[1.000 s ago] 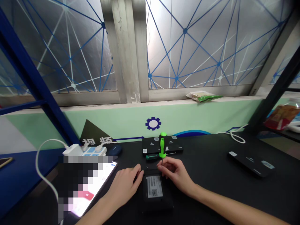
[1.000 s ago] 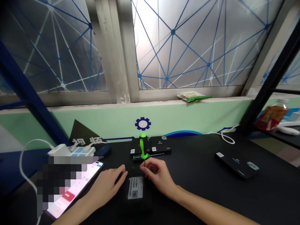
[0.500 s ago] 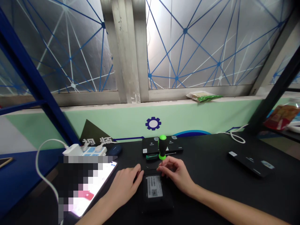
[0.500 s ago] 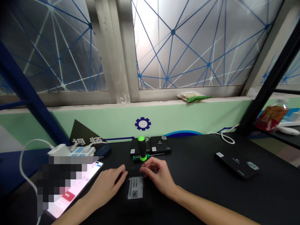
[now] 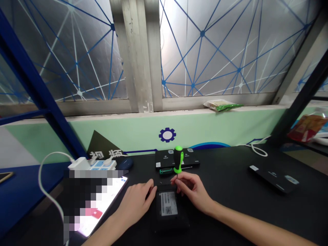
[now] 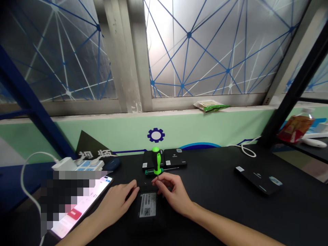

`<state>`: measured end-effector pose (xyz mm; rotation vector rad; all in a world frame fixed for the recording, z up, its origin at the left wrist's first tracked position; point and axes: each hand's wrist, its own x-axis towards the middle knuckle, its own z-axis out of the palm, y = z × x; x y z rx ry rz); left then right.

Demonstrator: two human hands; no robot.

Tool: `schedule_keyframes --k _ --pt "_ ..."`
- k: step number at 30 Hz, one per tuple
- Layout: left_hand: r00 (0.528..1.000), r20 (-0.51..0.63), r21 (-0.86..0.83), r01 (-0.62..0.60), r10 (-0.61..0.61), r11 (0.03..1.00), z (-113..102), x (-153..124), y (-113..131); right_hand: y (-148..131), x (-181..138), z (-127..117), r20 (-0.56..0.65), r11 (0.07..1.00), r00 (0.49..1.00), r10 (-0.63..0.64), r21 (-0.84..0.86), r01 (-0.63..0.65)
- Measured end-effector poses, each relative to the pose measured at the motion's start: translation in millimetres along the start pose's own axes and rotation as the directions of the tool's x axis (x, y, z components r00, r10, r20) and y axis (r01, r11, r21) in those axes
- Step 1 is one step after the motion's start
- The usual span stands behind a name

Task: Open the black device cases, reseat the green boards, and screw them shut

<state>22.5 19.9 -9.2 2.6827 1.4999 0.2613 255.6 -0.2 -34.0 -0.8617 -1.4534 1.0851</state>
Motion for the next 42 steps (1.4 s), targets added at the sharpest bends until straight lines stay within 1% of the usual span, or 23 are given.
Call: schedule_keyframes --k 4,8,11,14,20,24,31,34,37,42 --pt "1.0 0.008 0.0 0.004 -0.004 1.0 1 0 -1 7 1 0 -0.019 1.0 1.0 0.003 -0.011 -0.004" --pt "1.0 0.007 0.0 0.01 -0.01 1.0 0 1 0 12 3 1 -0.049 0.994 0.997 0.066 0.086 -0.062" --pt "1.0 0.006 -0.006 0.008 -0.008 1.0 0 1 0 12 4 1 -0.054 0.988 0.995 0.079 0.138 -0.071" --pt "1.0 0.004 -0.017 0.002 -0.002 1.0 0 0 0 10 3 1 -0.032 0.99 0.997 0.076 0.124 -0.072" --pt "1.0 0.01 -0.008 0.013 -0.013 1.0 0 0 0 4 1 1 -0.006 0.998 1.0 0.028 0.056 -0.027" --pt "1.0 0.016 -0.003 0.012 -0.012 1.0 -1 0 1 1 1 1 -0.002 0.998 0.999 0.039 0.048 -0.038" --pt "1.0 0.015 -0.002 0.011 -0.011 1.0 -3 0 3 9 3 0 -0.019 0.998 0.999 0.044 0.037 -0.043" --pt "1.0 0.019 -0.006 0.018 -0.018 1.0 -3 0 3 8 4 2 -0.043 0.995 0.997 0.063 0.083 -0.06" --pt "1.0 0.02 -0.009 0.015 -0.014 1.0 -3 0 3 6 3 3 -0.074 0.992 0.996 0.056 0.115 -0.048" --pt "1.0 0.02 0.001 0.014 -0.014 1.0 -4 1 3 6 1 2 -0.074 0.996 0.996 0.041 0.082 -0.035"
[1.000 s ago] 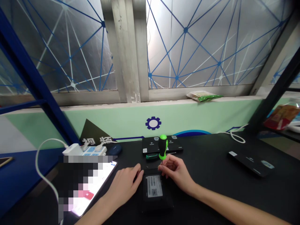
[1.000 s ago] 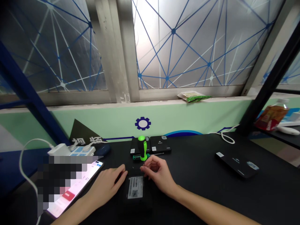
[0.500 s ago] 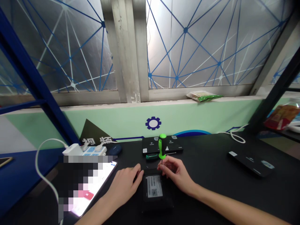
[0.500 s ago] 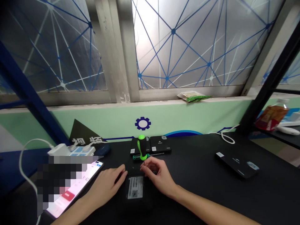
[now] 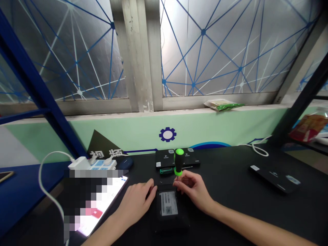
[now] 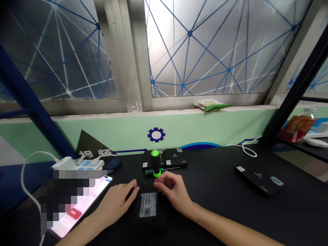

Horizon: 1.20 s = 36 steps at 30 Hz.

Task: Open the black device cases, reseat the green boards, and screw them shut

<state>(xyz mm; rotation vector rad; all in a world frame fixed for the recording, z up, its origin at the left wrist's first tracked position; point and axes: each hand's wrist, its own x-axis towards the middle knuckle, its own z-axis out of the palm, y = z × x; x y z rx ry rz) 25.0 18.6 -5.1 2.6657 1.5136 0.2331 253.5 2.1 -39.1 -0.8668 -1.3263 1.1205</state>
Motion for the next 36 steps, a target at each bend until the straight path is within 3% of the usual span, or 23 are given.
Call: schedule_keyframes --k 9,21,28,33,36 --pt "1.0 0.012 -0.006 -0.001 0.001 1.0 -1 0 1 -4 -2 -2 0.016 0.995 0.999 -0.048 -0.084 0.05" --pt "1.0 -0.015 -0.016 -0.008 0.008 1.0 3 0 -2 -4 -5 -1 0.01 0.989 0.989 -0.148 -0.01 0.148" --pt "1.0 -0.017 -0.007 -0.001 0.001 1.0 2 0 -2 -12 -5 -1 0.008 0.991 0.992 -0.127 -0.029 0.128" --pt "1.0 0.004 -0.015 -0.002 0.002 1.0 1 0 -1 -15 -2 -5 0.097 0.97 0.985 -0.143 -0.184 0.159" --pt "1.0 -0.009 -0.007 -0.009 0.009 1.0 2 0 -2 -19 -4 -8 0.127 0.973 0.985 -0.114 -0.184 0.137"
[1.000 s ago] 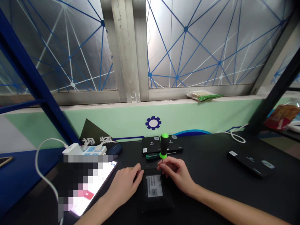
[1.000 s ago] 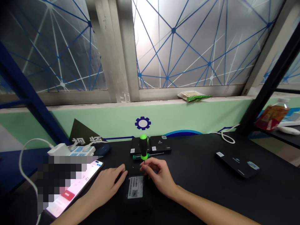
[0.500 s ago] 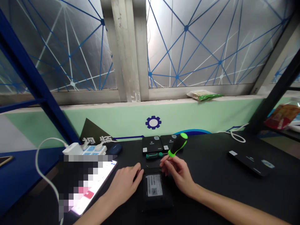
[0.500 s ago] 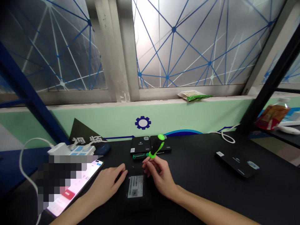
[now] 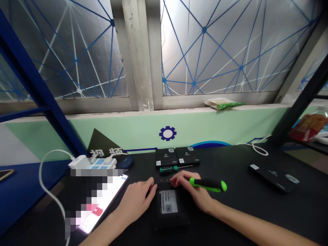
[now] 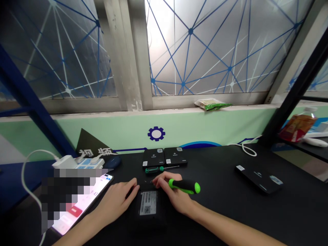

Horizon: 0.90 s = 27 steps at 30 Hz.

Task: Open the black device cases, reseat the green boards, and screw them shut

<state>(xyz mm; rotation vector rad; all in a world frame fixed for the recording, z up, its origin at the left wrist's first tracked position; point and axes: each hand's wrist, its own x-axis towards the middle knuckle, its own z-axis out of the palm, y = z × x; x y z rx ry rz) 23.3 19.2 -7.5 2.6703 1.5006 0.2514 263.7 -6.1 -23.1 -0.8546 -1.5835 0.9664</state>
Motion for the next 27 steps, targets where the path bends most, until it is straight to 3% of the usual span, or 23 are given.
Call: schedule_keyframes --k 5,13,20,27 --pt "1.0 -0.007 0.008 -0.006 0.006 1.0 2.0 -0.2 -1.5 -2.0 -4.1 -0.5 0.016 0.999 1.0 0.009 0.049 -0.01" --pt "1.0 0.005 -0.068 0.012 -0.012 0.998 -3.7 -1.6 1.3 -2.1 4.1 0.6 0.02 0.992 0.994 -0.104 -0.067 0.105" --pt "0.986 -0.027 -0.179 -0.169 0.167 0.969 -1.7 -4.3 -1.1 2.1 4.8 0.7 0.033 0.995 0.995 -0.096 -0.037 0.098" --pt "0.989 -0.011 -0.187 -0.144 0.144 0.972 -0.7 -4.2 -1.4 6.6 3.4 0.2 0.015 0.995 0.995 -0.094 0.029 0.094"
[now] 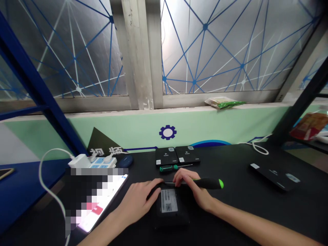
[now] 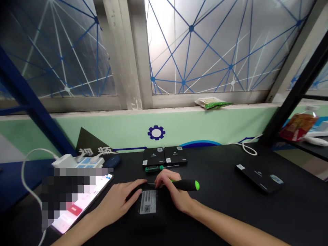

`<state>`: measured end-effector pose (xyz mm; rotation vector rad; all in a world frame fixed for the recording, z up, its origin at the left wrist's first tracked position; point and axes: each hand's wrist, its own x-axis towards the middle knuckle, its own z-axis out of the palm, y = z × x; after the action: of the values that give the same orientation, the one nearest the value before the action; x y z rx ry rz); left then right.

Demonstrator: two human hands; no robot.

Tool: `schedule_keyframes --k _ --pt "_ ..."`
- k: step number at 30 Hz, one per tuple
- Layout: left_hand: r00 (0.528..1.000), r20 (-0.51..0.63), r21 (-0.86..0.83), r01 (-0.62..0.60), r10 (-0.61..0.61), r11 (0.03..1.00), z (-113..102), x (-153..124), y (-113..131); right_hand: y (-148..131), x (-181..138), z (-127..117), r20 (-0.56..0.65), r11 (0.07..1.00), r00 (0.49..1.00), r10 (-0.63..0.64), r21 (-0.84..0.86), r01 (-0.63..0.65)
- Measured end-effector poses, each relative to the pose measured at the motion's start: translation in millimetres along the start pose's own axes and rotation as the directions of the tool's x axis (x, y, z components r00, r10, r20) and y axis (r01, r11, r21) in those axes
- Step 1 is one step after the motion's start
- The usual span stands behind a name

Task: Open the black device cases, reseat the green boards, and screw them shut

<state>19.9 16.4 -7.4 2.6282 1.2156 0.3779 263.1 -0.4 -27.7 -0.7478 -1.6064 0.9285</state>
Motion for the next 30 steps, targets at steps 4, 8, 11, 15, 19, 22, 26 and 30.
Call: schedule_keyframes --k 4,8,11,15,19,22,26,30 --pt "0.999 0.016 0.003 0.039 -0.039 0.999 -3 0 3 5 -1 2 -0.068 0.984 0.993 0.099 0.155 -0.088" --pt "0.994 0.002 0.013 0.105 -0.105 0.994 -4 2 3 15 1 2 -0.171 0.937 0.96 0.221 0.311 -0.16" --pt "0.992 0.005 0.02 0.127 -0.128 0.992 -2 3 2 20 3 0 -0.199 0.907 0.938 0.283 0.375 -0.195" --pt "0.994 0.037 -0.014 0.099 -0.099 0.995 -2 1 4 21 3 -1 -0.187 0.882 0.925 0.331 0.409 -0.234" --pt "0.998 0.049 -0.025 0.052 -0.05 0.998 -4 0 8 20 2 -2 -0.172 0.871 0.925 0.34 0.427 -0.241" --pt "0.998 0.037 0.009 0.054 -0.054 0.999 -4 0 10 20 1 -2 -0.174 0.864 0.924 0.342 0.444 -0.236" --pt "0.992 -0.007 0.079 0.125 -0.125 0.989 -1 0 12 20 2 -3 -0.193 0.856 0.918 0.347 0.464 -0.227" --pt "0.988 -0.028 0.113 0.152 -0.15 0.982 1 -1 14 18 5 -1 -0.194 0.829 0.906 0.377 0.507 -0.236"
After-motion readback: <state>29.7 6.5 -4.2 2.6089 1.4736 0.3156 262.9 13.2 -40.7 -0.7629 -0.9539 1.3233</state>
